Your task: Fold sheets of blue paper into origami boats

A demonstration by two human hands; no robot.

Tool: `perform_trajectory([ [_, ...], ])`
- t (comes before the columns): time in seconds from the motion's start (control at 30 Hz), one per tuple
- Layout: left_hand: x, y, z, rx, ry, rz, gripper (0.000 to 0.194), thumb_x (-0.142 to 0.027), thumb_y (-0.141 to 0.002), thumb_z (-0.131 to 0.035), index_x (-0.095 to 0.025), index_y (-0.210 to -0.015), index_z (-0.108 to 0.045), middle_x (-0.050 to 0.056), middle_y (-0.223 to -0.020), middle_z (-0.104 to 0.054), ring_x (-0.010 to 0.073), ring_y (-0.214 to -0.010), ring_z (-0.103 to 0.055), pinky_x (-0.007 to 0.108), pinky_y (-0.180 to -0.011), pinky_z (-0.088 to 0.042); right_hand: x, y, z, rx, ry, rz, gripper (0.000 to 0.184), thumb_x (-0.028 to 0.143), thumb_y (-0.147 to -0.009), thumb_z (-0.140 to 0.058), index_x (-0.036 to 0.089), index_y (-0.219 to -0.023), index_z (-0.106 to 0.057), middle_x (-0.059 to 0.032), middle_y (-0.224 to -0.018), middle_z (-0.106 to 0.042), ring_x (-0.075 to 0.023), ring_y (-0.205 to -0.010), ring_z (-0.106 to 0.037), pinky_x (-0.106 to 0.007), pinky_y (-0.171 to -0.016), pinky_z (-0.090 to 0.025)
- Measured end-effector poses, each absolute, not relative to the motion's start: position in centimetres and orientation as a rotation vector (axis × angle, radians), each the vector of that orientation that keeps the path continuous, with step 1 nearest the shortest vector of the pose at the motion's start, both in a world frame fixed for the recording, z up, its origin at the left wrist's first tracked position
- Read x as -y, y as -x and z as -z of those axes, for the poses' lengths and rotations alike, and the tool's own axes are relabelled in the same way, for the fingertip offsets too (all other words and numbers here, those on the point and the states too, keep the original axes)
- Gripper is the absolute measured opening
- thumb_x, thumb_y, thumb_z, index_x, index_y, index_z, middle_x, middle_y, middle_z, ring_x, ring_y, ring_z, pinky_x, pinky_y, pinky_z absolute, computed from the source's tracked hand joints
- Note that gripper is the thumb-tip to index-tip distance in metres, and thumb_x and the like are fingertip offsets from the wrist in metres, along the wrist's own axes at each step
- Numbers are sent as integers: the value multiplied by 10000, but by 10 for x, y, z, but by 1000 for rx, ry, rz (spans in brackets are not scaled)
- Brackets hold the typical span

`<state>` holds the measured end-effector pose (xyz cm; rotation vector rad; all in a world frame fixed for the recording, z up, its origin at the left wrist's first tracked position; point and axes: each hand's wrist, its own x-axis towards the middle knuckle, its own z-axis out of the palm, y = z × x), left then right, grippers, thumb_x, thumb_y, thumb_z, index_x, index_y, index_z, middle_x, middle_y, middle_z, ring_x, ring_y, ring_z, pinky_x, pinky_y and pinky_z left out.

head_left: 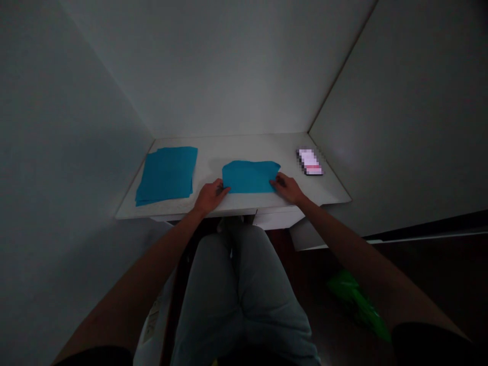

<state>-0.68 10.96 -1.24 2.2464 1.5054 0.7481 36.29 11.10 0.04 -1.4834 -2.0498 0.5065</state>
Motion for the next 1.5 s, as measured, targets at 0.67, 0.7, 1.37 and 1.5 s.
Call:
perform_trajectory([
  [0.67, -104, -1, 11, -1404, -2593, -594, 484, -477, -1067, -510, -291, -1496, -631, 47, -1637, -565, 279, -1560, -454, 548, -1293, -331, -102, -343, -9, 2530, 1290, -153, 619, 687, -1036, -525, 369, -1564, -581, -51, -1656, -537, -368, -1488, -522, -626, -1201, -382],
  [0.7, -104, -1, 11, -1409, -2587, -597, 508, -497, -1050, -540, -284, -1503, -624, 51, -1633, -570, 284, -1551, -464, 545, -1294, -331, -102, -343, -9, 2517, 1286, -169, 650, 705, -1016, -549, 367, -1571, -573, -58, -1638, -557, -380, -1468, -537, -635, -1192, -385],
  [1.37, -109, 2, 23, -1632, -2471, -715, 560, -494, -1054, -484, -293, -1572, -554, 80, -1673, -517, 371, -1579, -404, 637, -1254, -344, -88, -335, -10, 2828, 910, -96, 694, 706, -962, -633, 379, -1572, -580, -111, -1499, -612, -387, -1297, -540, -543, -1094, -384],
  [1.5, -107, 1, 19, -1591, -2494, -706, 597, -532, -1016, -559, -281, -1558, -558, 89, -1678, -509, 365, -1568, -420, 613, -1258, -345, -88, -336, -12, 2791, 971, -76, 610, 656, -1051, -491, 356, -1575, -579, -132, -1431, -617, -363, -1243, -554, -547, -1073, -406],
])
